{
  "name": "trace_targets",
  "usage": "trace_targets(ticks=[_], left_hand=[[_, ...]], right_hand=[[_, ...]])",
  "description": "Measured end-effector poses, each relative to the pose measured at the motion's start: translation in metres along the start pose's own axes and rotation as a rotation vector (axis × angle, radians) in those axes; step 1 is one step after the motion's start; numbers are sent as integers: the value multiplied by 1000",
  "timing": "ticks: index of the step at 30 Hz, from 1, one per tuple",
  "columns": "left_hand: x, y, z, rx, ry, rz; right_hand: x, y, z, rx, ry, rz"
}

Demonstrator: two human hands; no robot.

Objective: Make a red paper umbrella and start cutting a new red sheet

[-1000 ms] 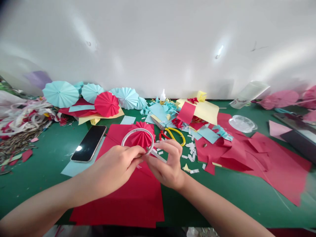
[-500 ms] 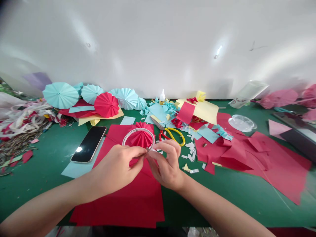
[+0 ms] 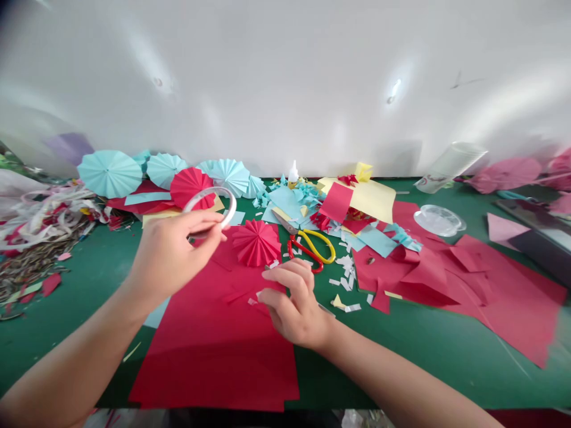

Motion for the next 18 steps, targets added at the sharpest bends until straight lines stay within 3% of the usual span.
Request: trace_targets(ticks=[3,8,11,13,18], left_hand=[[-12,11,-24,-198,-27,-121],[-14,62,-65,-477,-116,-555],[-11,81,-76,-485,-126,-657],[-9,88,-81,-485,-132,-699],[-7,91,-85,-497,-142,-741]], right_hand=[[0,14,4,-121,15,-154],[5,42,17,-236,198,-544],[17,55,19,-313,319,-789],[22,59,17,-350,344,-854],[24,61,13,-384,373,-872]])
Point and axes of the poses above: each hand's wrist, its own x-axis away from the middle knuckle, its own y-axis out of the palm, z = x × y, the point moved 7 cm from there along -x, towards the middle knuckle, and after that the axes turned 3 degrees about -z, right-handed, at the moved point
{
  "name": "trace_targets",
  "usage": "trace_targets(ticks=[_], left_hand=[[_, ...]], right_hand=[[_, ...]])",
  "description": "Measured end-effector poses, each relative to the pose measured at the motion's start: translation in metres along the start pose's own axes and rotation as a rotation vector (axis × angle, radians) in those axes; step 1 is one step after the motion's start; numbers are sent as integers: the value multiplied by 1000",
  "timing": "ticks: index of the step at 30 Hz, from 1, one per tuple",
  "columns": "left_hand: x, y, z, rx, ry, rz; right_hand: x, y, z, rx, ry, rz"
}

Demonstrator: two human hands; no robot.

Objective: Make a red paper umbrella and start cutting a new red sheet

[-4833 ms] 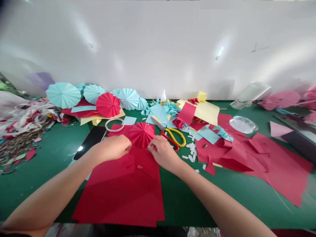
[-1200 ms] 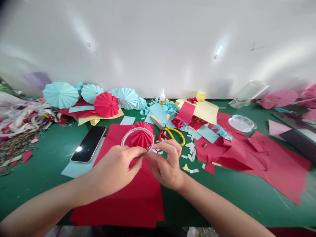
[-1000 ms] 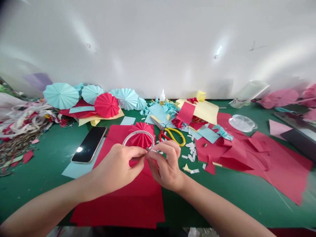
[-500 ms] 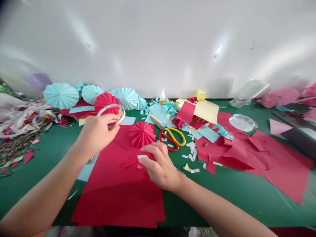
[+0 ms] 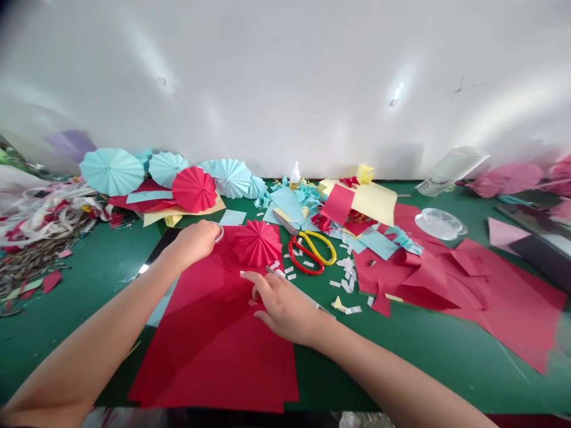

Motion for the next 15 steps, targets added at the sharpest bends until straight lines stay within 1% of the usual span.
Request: trace_targets(ticks=[7,15], left_hand=[[12,-10,3,-1,-11,8],[28,-19,13,-3,43,-17]], right_hand=[[2,5,3,-63,29,-2],[3,10,3,-69,62,12]])
Point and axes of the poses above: each hand's wrist, its own x-axis away from the middle knuckle, its own y-axis out of the palm, z = x × y, the point moved 7 cm from there along -x, towards the middle knuckle, and after that the axes turned 3 degrees about -z, right-handed, at the moved point
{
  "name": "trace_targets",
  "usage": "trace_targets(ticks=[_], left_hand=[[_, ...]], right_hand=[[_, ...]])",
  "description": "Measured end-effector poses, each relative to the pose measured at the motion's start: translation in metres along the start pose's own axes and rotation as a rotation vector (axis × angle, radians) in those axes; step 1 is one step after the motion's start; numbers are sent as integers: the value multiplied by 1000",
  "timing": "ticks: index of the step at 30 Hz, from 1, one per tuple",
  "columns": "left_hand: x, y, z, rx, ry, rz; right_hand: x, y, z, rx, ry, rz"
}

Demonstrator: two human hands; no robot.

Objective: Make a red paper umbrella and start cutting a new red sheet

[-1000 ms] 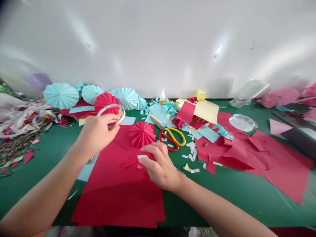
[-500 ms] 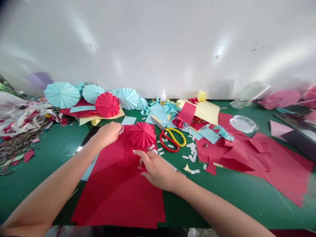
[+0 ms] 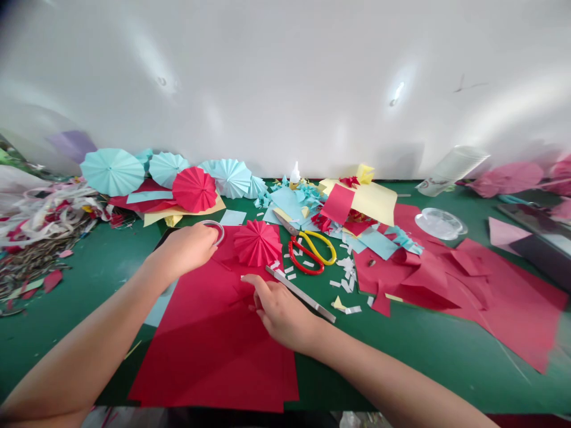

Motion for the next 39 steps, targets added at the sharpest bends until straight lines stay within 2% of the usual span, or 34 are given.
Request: trace_targets(ticks=[8,14,19,22,26,28,32,39], left_hand=[[10,-2,12,8,77,-54],[15,11,32,68,247,-213],[18,15,43,88,345,-250],[19,17,47,95,374,-286],[23,21,60,166,493,-345],[25,19,66,229,538,-322],[27,9,77,425,621,-179],[27,-1,82,709,683,-43]], right_hand=[[2,-7,8,-10,94,3],[3,-14,6,23,75,71],[4,-18,-1,37,52,132],[4,-19,-5,8,41,148],[3,-19,0,-123,52,170],[2,-21,7,-240,84,228],[3,-31,18,-443,137,392],[5,-40,19,-591,68,546]])
Point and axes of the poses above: each hand's wrist, its own x-axis away from the middle knuckle, its own y-axis out of the palm, z = x × y, the point moved 7 cm from there along -x, towards the middle knuckle, and after that the axes turned 3 degrees about -z, right-handed, at the moved point
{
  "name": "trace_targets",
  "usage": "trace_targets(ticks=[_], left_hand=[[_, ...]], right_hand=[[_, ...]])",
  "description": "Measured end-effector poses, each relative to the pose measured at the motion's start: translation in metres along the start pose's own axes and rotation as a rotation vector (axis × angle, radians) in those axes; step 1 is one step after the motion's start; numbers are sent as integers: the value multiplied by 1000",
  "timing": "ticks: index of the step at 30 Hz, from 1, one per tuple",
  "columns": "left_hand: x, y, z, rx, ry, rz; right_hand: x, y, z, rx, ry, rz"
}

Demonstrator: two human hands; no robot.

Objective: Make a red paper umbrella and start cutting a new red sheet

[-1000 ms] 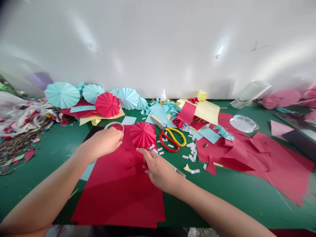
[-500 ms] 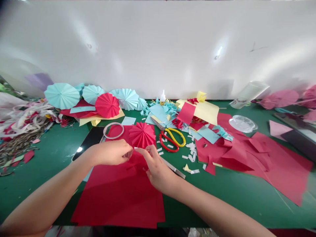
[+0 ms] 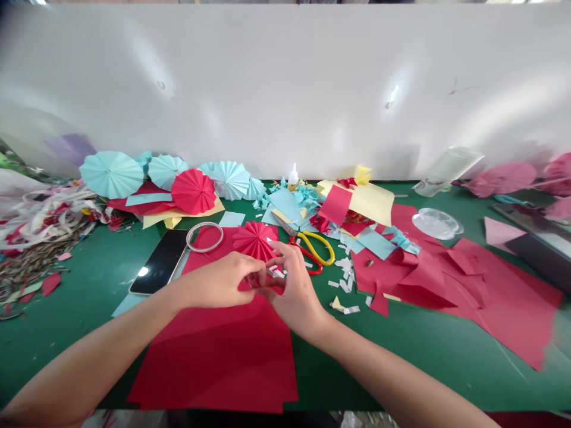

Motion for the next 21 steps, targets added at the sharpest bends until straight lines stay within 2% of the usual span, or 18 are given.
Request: trace_targets(ticks=[4,10,17,21], left_hand=[[0,-4,-2,30,11,42],[-1,-5,-2,57,17,89],[6,-27,-8,47,-43,292],[9,-34,-8,41,-58,343]], right_hand=[[0,-2,0,-46,-41,24],[0,-2,-2,-106,-19,34],[-1,1,-10,-121,-46,-1],[-1,-3,-13,-136,-72,39]])
Point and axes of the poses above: each hand's wrist, its own x-axis away from the middle knuckle, its own y-axis out of the palm, z = x × y, the point moved 7 cm from there along -x, towards the middle knuckle, and after that the axes turned 3 degrees about -z, right-handed, at the moved point
